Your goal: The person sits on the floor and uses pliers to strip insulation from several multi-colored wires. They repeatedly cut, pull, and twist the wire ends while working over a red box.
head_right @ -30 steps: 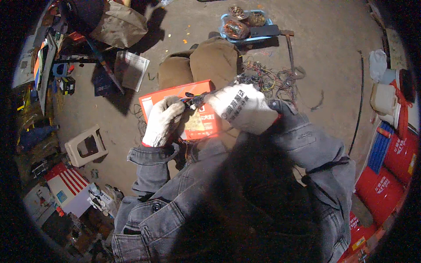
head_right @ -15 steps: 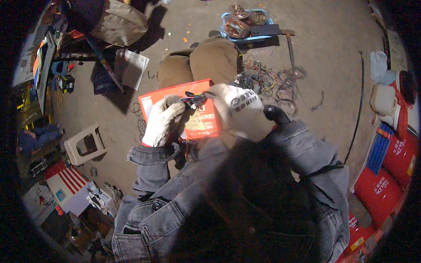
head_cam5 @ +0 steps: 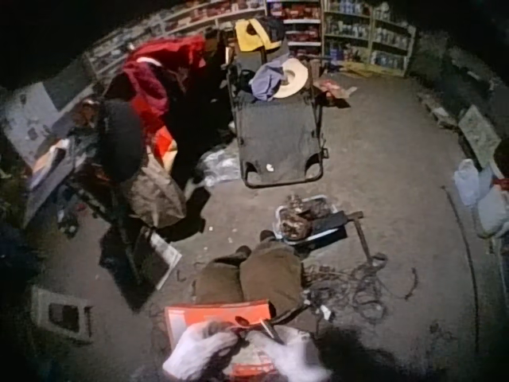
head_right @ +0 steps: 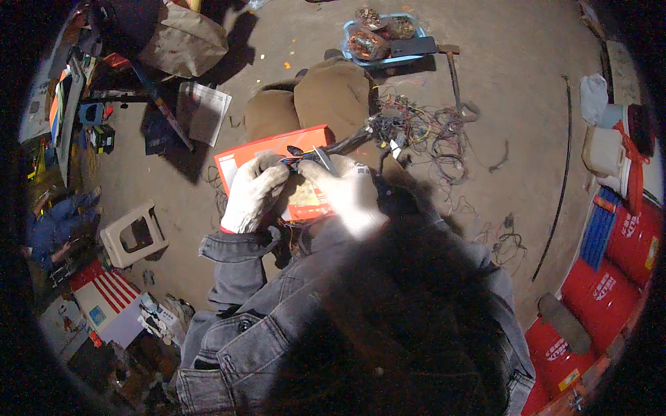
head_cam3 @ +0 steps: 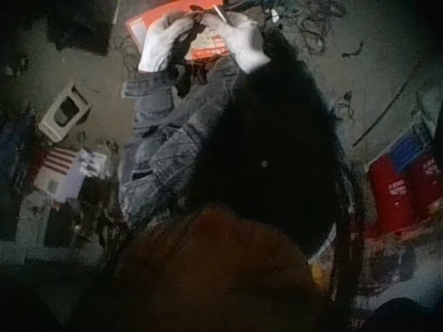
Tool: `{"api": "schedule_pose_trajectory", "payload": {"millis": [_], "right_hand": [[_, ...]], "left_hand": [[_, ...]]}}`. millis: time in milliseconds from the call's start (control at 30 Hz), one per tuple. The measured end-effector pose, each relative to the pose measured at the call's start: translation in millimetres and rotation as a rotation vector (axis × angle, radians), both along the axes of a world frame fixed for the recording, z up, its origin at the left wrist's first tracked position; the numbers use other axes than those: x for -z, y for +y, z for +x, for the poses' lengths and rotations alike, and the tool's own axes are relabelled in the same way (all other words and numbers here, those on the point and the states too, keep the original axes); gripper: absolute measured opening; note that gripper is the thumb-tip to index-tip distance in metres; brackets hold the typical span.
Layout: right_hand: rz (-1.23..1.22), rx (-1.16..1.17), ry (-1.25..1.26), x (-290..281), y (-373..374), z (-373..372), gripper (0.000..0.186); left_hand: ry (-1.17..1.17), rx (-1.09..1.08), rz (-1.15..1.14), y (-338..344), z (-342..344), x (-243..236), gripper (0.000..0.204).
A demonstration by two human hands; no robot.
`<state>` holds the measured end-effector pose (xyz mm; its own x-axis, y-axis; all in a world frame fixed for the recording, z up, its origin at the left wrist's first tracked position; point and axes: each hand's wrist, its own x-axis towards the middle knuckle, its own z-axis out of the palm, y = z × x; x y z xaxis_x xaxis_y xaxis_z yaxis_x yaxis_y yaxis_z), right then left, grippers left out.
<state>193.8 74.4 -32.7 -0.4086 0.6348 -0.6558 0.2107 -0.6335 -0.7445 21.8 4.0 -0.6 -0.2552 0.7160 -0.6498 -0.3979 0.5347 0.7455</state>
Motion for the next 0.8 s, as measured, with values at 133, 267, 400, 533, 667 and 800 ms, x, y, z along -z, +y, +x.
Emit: {"api": "schedule_pose_trajectory", "payload": {"millis": [133,267,400,533,667,800], "right_hand": [[-0.111,0.05,0.123,12.6,-3.6,-1.7,0.023],[-0.173,0.097,0.244,19.3,-6.6,3.5,0.023],[-0.089,0.019,0.231,17.5,-6.6,7.1,0.023],[-0.196,-0.048,0.237,11.4,6.7,14.6,0.021],[-0.14,-0.202,0.113,0.4,23.8,38.1,0.023],[-0.067,-0.266,0.066,-6.6,28.9,54.3,0.025]], "left_hand": [[-0.01,0.036,0.0,0.3,-1.6,-0.4,0.014],[-0.053,-0.093,-0.019,1.0,1.9,-5.3,0.018],[-0.085,-0.103,-0.069,3.4,-1.6,-11.0,0.02],[-0.096,-0.167,-0.008,4.8,0.7,-6.8,0.019],[-0.062,-0.131,0.071,2.1,0.1,1.5,0.017],[-0.21,-0.238,0.073,2.6,-0.8,7.6,0.015]]}}
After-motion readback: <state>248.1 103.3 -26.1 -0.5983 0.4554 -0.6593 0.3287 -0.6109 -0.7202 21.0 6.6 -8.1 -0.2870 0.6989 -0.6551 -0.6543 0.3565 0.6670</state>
